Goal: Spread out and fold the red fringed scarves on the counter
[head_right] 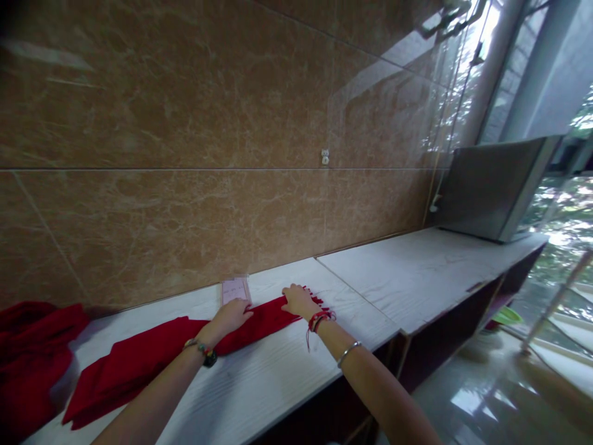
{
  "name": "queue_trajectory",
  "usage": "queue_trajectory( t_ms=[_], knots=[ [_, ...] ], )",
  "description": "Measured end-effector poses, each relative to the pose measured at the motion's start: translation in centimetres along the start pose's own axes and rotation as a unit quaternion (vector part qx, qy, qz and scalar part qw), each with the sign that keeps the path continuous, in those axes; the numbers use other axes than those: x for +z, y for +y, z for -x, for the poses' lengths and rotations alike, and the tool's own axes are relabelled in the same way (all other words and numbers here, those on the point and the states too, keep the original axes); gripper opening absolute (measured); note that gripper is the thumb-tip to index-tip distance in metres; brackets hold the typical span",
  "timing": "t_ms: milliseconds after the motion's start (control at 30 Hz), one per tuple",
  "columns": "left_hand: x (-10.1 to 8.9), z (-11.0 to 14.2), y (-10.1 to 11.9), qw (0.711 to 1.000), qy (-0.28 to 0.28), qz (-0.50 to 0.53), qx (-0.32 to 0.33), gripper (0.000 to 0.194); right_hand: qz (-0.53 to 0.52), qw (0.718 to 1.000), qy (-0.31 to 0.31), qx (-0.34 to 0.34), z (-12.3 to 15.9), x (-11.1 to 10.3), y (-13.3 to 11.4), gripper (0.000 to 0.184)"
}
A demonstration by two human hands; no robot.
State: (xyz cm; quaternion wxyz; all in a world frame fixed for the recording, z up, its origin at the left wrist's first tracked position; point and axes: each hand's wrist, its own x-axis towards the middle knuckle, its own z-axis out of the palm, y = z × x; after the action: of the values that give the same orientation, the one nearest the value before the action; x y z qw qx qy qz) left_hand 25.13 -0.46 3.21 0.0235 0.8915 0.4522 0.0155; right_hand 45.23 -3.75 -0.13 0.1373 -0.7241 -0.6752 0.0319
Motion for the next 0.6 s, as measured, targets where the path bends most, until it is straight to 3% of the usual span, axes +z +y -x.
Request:
queue_trajectory(
  t_ms=[100,367,467,600],
  knots=[
    [1.2,-1.0,0.4,1.0,0.009,-0.01,0.004,0.023,0.002,1.0,-0.002,-0.001,-0.4,0.1,0.7,0.022],
    [1.6,-1.6,1.5,0.999,0.041,-0.034,0.009,0.022,0.013,0.999,0.004,-0.049,-0.5,-0.4,1.1,0.026],
    [1.7,-1.6,1.8,0.998,0.051,-0.031,0.006,0.029,0.034,0.997,0.0,-0.071,-0.6,-0.4,0.4,0.018],
    [2.0,-1.7,1.8,0.999,0.041,-0.023,0.012,0.023,0.035,0.996,-0.004,-0.085,-1.1,-0.4,0.2,0.01]
  ],
)
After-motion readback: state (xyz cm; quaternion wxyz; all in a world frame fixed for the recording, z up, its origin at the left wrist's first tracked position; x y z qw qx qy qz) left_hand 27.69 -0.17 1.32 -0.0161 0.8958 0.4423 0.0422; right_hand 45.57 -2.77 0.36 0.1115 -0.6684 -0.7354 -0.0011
